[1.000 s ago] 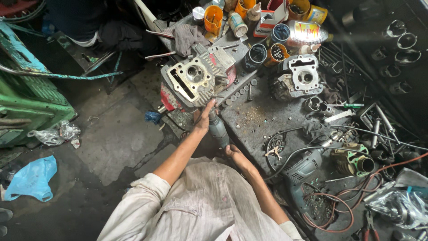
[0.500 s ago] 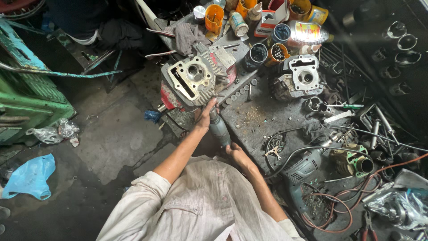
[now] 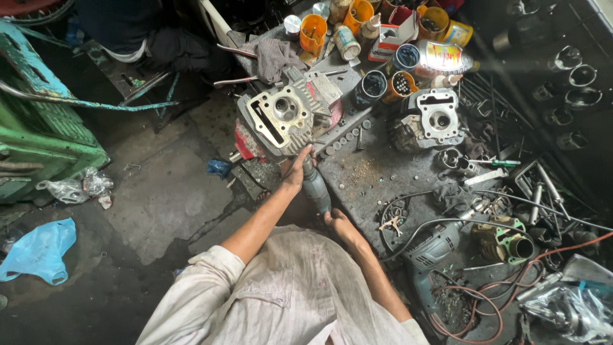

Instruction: The person uses a power drill to remove and insert bolts on a small engine block clamped in a bench vise. They wipe the engine surface with a rag, handle small metal parts, and reposition the engine while continuing to work with the drill and hand tools.

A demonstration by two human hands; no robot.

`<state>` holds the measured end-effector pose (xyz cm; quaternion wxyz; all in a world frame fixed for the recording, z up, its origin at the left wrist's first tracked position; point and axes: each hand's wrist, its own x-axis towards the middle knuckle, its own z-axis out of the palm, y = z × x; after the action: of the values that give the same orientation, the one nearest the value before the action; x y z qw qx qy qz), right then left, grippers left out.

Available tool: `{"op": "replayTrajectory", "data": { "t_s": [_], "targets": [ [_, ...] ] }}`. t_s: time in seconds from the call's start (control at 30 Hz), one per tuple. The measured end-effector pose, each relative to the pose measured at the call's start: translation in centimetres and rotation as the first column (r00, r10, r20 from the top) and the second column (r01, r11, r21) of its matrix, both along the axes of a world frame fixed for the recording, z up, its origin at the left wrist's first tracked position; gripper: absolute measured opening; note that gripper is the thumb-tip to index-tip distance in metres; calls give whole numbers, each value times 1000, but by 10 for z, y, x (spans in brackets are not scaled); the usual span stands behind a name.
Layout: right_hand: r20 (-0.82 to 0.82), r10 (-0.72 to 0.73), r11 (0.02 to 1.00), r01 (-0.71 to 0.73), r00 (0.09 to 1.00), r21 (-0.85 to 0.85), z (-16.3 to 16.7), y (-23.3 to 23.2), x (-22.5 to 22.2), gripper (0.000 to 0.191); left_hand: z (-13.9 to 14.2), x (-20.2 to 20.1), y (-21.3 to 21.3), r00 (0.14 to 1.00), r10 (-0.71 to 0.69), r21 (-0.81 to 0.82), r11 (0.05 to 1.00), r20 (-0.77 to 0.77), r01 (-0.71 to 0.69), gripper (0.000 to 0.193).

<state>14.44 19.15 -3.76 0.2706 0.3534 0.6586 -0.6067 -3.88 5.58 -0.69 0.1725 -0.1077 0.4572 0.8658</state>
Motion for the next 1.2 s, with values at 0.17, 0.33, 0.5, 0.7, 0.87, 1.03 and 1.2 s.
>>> {"op": "replayTrajectory", "data": {
  "t_s": [0.17,0.33,0.5,0.7,0.87,1.03,1.2],
  "targets": [
    [-9,23,1000,-23,1000,6,0,1,-1,77,1,0,0,999,14,18,1000,-46,-13,25],
    [-21,41,999,-40,999,5,8,-1,-1,74,-1,0,0,1000,16,44,999,-9,-15,24],
    [-26,26,1000,-26,999,13,11,-2,-1,74,-1,1,1,998,51,65,997,-31,-49,22],
    [-16,-13,999,13,1000,31,5,-5,1,77,0,3,-2,999,12,13,1000,-47,-12,24],
    [-58,-24,999,22,998,-33,13,-10,2,66,-2,5,-4,1000,13,48,999,-9,-12,24],
    [-12,-19,999,18,1000,-32,37,-15,2,57,-7,6,-5,1000,7,90,996,-22,-5,22],
    [-27,-27,999,26,999,-46,41,-17,2,58,-9,7,-5,1000,-7,101,995,6,6,22]
  ]
}}
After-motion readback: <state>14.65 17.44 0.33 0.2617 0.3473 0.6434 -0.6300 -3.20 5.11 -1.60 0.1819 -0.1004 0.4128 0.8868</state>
